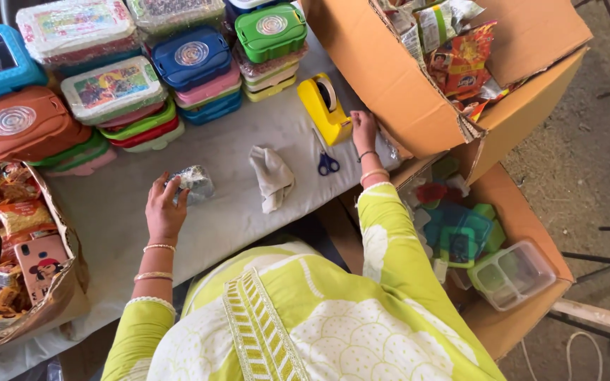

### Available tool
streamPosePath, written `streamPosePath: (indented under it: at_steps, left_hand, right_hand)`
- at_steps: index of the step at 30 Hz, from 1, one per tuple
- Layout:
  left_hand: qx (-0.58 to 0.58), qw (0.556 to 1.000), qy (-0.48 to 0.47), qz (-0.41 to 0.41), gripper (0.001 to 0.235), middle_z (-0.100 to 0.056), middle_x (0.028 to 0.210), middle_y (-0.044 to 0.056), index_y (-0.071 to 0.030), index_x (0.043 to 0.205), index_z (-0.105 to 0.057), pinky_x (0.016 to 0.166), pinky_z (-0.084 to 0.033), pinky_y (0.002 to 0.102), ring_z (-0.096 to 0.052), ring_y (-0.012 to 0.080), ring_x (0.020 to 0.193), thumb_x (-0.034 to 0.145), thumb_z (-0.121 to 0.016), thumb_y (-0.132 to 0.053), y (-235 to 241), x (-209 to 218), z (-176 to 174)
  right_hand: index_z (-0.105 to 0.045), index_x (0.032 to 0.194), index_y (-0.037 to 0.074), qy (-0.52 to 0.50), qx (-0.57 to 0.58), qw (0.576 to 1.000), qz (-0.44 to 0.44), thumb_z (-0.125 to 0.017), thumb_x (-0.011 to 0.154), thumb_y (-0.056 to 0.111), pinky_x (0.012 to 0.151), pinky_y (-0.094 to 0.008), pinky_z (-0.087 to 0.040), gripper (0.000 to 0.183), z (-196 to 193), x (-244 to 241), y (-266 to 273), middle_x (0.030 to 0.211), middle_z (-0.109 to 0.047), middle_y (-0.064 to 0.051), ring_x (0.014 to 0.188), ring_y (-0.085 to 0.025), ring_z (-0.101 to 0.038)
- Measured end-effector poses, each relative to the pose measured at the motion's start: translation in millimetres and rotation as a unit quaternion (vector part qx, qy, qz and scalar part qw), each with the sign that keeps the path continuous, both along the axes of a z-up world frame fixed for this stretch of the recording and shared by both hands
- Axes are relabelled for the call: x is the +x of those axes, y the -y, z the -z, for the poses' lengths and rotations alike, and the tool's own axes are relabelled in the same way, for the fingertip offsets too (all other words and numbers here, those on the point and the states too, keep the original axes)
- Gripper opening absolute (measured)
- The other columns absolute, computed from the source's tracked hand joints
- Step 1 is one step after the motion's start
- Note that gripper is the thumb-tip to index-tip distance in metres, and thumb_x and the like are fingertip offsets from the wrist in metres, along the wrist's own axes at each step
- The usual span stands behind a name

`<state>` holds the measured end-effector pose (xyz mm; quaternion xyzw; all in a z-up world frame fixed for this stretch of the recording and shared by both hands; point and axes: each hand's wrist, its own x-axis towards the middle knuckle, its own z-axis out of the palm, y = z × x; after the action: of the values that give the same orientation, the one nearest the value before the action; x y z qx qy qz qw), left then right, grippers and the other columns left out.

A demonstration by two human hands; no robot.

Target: The person organizes snack containers on a table, wipes them with a cloth, and places snack packets into the containers by hand.

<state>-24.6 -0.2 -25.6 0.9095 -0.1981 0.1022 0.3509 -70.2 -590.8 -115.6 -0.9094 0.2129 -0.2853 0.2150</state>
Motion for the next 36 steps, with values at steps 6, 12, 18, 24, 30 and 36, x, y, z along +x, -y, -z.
streamPosePath:
  at_steps: [6, 12, 18, 24, 30, 36]
  left_hand:
    - [0.021, 1.0, -0.014, -0.006, 0.033, -0.064, 0.138, 0.016, -0.011, 0.12, -0.071, 0.093, -0.057, 0.044, -0.065, 0.0362, 0.119, 0.089, -0.081, -0.018, 1, -1, -5]
    - [0.029, 0.999, -0.017, -0.012, 0.033, -0.064, 0.139, 0.016, -0.012, 0.121, -0.07, 0.092, -0.058, 0.044, -0.065, 0.0357, 0.117, 0.09, -0.08, -0.018, 5, -3, -12]
    - [0.038, 0.999, -0.01, -0.012, 0.034, -0.063, 0.14, 0.016, -0.012, 0.121, -0.07, 0.093, -0.057, 0.044, -0.064, 0.0368, 0.119, 0.09, -0.08, -0.018, 8, -2, -11]
    - [0.048, 0.999, 0.0, -0.007, 0.034, -0.064, 0.139, 0.016, -0.011, 0.122, -0.07, 0.093, -0.057, 0.044, -0.064, 0.0368, 0.119, 0.09, -0.08, -0.018, 9, 1, -8]
    - [0.046, 0.999, -0.005, -0.009, 0.034, -0.063, 0.139, 0.016, -0.01, 0.122, -0.07, 0.094, -0.056, 0.044, -0.064, 0.0367, 0.119, 0.09, -0.079, -0.018, 6, -1, -9]
    - [0.037, 0.999, -0.007, -0.011, 0.033, -0.063, 0.14, 0.016, -0.011, 0.122, -0.07, 0.095, -0.056, 0.044, -0.064, 0.0363, 0.12, 0.091, -0.079, -0.018, 6, -2, -10]
  right_hand:
    - [-0.075, 0.091, 0.003, -0.113, 0.139, 0.984, 0.002, -0.076, 0.09, 0.022, 0.078, -0.041, -0.055, 0.019, -6, 23, 0, 0.086, -0.069, -0.015, 0.08, -0.027, -0.069]
    - [-0.076, 0.085, 0.0, -0.111, 0.109, 0.987, -0.051, -0.083, 0.084, 0.019, 0.079, -0.04, -0.053, 0.02, 0, 25, 19, 0.081, -0.073, -0.015, 0.081, -0.027, -0.068]
    - [-0.069, 0.091, 0.001, -0.052, 0.197, 0.979, -0.03, -0.074, 0.094, 0.018, 0.081, -0.039, -0.055, 0.018, 12, 15, 30, 0.094, -0.07, -0.014, 0.087, -0.027, -0.07]
    - [-0.079, 0.082, 0.005, -0.096, 0.022, 0.995, -0.019, -0.083, 0.081, 0.014, 0.082, -0.046, -0.051, 0.01, -11, 23, -3, 0.096, -0.065, -0.02, 0.091, -0.036, -0.062]
    - [-0.077, 0.079, 0.003, -0.06, 0.0, 0.996, -0.064, -0.085, 0.079, 0.015, 0.078, -0.045, -0.051, 0.015, 18, 31, 16, 0.079, -0.071, -0.015, 0.085, -0.034, -0.063]
    - [-0.064, 0.093, 0.0, -0.035, 0.308, 0.949, -0.058, -0.069, 0.1, 0.012, 0.06, -0.03, -0.05, 0.015, 14, 19, 13, 0.077, -0.067, -0.007, 0.065, -0.012, -0.059]
